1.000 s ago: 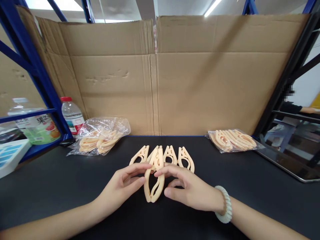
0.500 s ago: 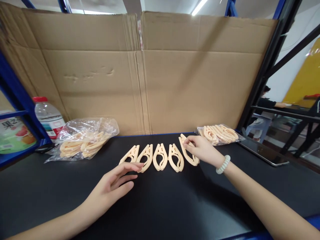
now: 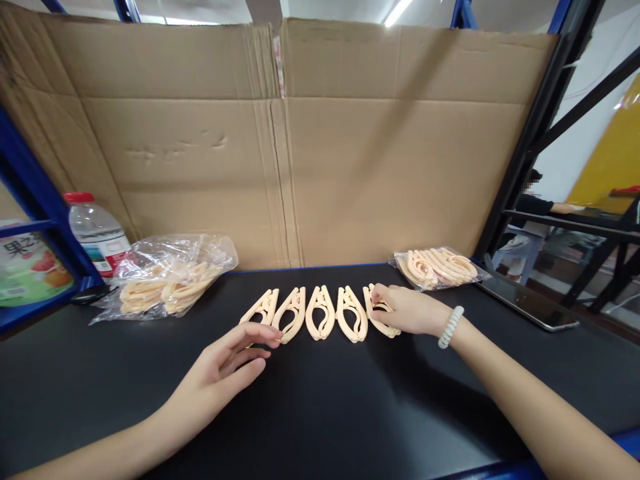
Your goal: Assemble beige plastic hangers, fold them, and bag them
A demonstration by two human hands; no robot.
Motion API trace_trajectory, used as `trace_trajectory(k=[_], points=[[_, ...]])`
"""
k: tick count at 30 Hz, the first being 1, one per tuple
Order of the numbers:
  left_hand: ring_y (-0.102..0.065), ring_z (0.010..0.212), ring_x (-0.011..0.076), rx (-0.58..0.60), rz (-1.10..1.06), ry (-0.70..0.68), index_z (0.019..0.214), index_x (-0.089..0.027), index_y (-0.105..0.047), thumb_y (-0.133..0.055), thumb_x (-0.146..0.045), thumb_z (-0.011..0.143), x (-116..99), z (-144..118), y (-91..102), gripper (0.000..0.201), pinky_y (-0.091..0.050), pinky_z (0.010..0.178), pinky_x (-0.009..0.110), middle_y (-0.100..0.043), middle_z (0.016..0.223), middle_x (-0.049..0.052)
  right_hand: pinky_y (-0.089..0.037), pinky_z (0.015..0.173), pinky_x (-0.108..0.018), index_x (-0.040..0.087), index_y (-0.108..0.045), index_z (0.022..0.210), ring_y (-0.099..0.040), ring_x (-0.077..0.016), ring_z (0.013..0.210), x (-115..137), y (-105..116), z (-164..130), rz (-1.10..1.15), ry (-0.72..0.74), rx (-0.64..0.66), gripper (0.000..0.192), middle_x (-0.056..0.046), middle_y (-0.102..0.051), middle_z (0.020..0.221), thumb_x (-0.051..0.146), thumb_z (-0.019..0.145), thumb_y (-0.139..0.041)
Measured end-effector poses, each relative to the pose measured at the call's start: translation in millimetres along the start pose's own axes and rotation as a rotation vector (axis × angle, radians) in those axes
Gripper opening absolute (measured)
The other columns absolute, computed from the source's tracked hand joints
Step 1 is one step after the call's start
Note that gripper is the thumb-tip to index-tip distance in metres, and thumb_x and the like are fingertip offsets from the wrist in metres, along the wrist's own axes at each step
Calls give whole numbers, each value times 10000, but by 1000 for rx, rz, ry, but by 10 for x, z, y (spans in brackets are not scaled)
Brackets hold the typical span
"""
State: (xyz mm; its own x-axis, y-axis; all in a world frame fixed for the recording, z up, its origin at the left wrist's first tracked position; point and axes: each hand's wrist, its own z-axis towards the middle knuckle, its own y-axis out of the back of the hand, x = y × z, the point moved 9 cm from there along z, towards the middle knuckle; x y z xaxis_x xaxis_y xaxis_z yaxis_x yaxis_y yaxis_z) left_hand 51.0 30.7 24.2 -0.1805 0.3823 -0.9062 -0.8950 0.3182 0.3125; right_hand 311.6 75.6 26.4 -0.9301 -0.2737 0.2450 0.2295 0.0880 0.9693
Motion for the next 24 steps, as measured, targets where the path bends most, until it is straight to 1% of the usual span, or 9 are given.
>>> trace_trajectory(k=[4,9,10,12,15,17,20,22,24], points=[[-618,1010,221,-1,45,-43,984,-215,-622,-549,-184,821,-57,-15,-5,182,-524,876,334,-647,1043,64,-438,764,-337,195,-545,1077,-620,-237,797,-24,-34,-22,-8,-14,19,304,-95,-631,944,396,865,-462],[-612,1010,214,2,212,-132,1031,-225,-599,-518,-154,827,-133,-62,-2,231,-518,883,330,-645,1055,58,-461,738,-382,192,-536,1163,-622,-247,728,-47,-57,-63,-24,-35,50,409,-97,-614,899,466,878,-430],[-612,994,209,-3,279,-162,1045,-230,-593,-512,-146,827,-157,-74,3,247,-517,870,327,-645,1056,53,-466,746,-401,181,-526,1185,-623,-258,742,-34,-27,-75,-40,-41,25,443,-107,-610,906,487,881,-423],[-608,962,205,-8,429,-233,1039,-238,-591,-500,-131,826,-218,-100,-2,255,-508,847,330,-650,1042,46,-466,817,-442,161,-502,1234,-621,-289,853,58,81,-108,-68,-20,-89,510,-143,-601,994,524,890,-406],[-580,1003,227,12,625,-294,993,-234,-600,-487,-125,823,-274,-117,-47,232,-476,881,371,-655,1046,53,-394,991,-481,185,-399,1374,-513,-321,1163,327,167,-190,-52,85,-241,607,-180,-502,1272,571,906,-376],[-530,1114,266,39,739,-280,1046,-241,-606,-512,-164,819,-256,-114,-84,258,-432,952,429,-633,1150,68,-342,1040,-532,239,-292,1457,-358,-350,1324,489,62,-231,-32,126,-217,675,-172,-369,1436,613,899,-365],[-369,1304,345,92,885,-227,1248,-287,-556,-574,-303,818,-155,-112,-135,430,-286,1065,553,-492,1387,78,-247,1051,-647,320,-244,1480,-170,-409,1403,681,-212,-267,-30,157,-100,711,-133,-217,1546,661,872,-382],[-257,1372,386,130,928,-182,1348,-335,-478,-572,-408,833,-60,-114,-153,529,-172,1085,632,-379,1485,70,-172,1059,-682,347,-251,1474,-131,-417,1409,781,-361,-284,-20,181,-50,708,-111,-203,1558,670,862,-401],[-178,1399,414,155,929,-126,1396,-375,-409,-538,-488,850,33,-114,-149,573,-118,1065,687,-302,1530,60,-150,1058,-692,362,-265,1466,-124,-413,1412,852,-451,-291,1,200,-33,699,-100,-226,1553,673,857,-413]])
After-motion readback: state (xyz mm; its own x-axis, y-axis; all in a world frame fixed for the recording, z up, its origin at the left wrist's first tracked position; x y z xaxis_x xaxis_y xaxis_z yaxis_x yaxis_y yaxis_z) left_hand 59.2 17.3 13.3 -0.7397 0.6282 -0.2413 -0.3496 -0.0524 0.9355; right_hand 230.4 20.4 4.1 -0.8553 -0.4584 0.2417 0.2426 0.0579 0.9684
